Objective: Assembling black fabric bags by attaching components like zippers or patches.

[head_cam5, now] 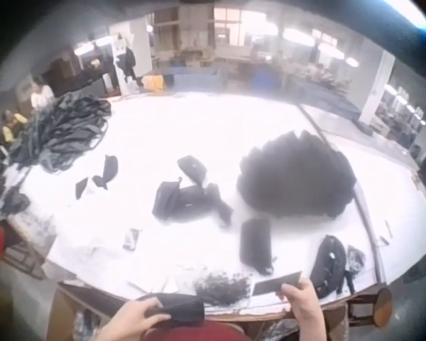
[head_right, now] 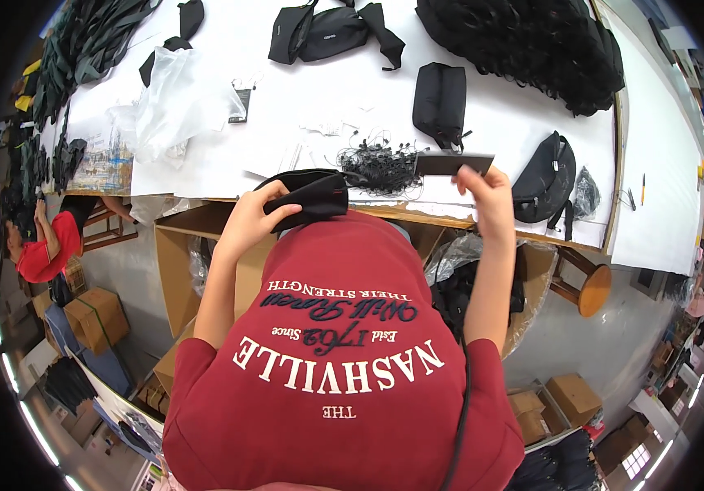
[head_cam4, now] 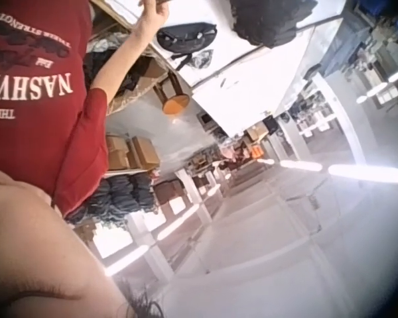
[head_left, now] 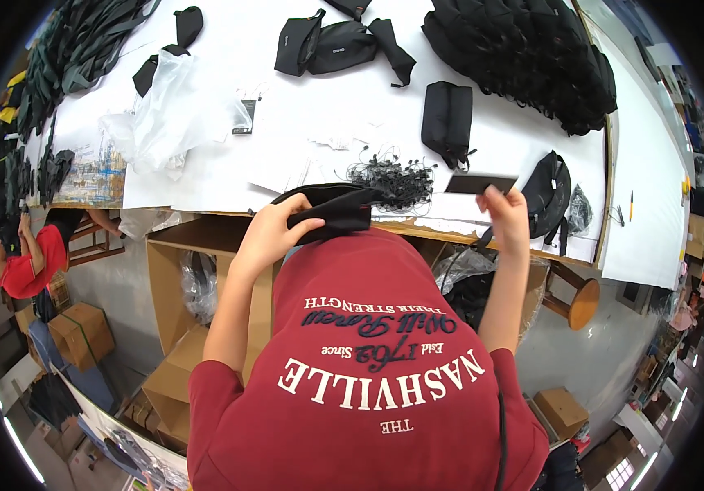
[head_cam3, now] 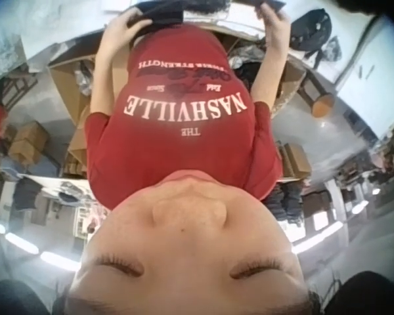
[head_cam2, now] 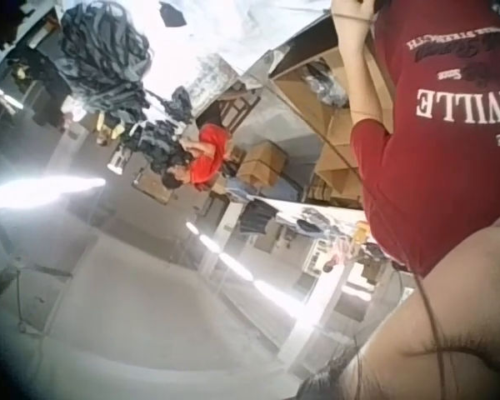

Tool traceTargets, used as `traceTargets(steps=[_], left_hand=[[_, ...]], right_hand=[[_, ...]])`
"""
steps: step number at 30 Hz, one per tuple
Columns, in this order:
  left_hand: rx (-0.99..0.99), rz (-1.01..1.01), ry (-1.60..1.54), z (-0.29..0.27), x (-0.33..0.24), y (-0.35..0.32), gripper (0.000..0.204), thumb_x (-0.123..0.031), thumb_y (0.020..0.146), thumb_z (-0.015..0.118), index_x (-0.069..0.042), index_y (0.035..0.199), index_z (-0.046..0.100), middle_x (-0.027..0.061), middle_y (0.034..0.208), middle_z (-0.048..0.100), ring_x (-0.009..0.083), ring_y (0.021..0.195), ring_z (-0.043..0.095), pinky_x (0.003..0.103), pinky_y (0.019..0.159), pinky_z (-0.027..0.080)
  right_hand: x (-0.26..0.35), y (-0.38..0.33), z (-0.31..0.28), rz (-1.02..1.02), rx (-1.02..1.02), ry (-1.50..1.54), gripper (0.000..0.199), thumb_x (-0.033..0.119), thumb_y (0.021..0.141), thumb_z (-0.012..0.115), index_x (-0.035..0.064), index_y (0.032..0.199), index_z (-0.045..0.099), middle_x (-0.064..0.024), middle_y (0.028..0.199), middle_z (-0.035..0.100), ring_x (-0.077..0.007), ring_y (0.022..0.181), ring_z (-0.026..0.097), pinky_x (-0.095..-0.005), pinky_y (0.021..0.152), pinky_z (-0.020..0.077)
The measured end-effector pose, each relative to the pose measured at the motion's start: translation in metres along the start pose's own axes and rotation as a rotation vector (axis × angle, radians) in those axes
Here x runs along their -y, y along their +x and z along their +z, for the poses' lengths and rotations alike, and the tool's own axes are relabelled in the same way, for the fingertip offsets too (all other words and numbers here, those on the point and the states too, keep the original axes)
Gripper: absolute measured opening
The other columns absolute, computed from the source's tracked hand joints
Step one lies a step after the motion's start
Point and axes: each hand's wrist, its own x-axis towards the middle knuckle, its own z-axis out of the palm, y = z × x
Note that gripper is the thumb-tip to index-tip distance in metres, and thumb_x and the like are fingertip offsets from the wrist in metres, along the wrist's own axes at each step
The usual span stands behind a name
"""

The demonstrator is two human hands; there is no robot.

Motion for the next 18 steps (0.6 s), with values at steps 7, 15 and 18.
traceTargets(steps=[7,15,18], left_hand=[[0.164,0.237,0.177,-0.001,-0.046,0.012,0.028,-0.026,0.081,0.07,-0.002,0.087,0.057,0.0148,0.066,0.058,0.031,0.055,0.053,0.034,0.054,0.042],[0.407,0.301,-0.047,-0.001,-0.046,0.016,0.028,-0.024,0.08,0.071,-0.001,0.083,0.055,0.0107,0.061,0.055,0.024,0.052,0.047,0.032,0.052,0.038],[0.407,0.216,-0.029,-0.007,-0.056,0.011,0.029,-0.025,0.08,0.071,-0.001,0.085,0.057,0.0107,0.066,0.058,0.0256,0.056,0.051,0.032,0.054,0.04]], right_hand=[[-0.032,0.025,0.091,0.34,0.128,0.869,0.024,0.03,0.088,0.064,0.0079,0.097,0.065,-0.0071,0.094,0.068,-0.0212,0.088,0.06,-0.0368,0.084,0.0463],[-0.042,0.021,0.091,0.351,0.339,0.819,0.03,0.035,0.097,0.048,0.0075,0.105,0.058,-0.0062,0.095,0.063,-0.0203,0.089,0.059,-0.0322,0.081,0.0468],[-0.023,0.023,0.096,0.025,-0.059,0.116,0.023,0.025,0.096,0.054,0.0053,0.108,0.058,-0.0025,0.096,0.063,-0.011,0.081,0.059,-0.0255,0.075,0.0475]])
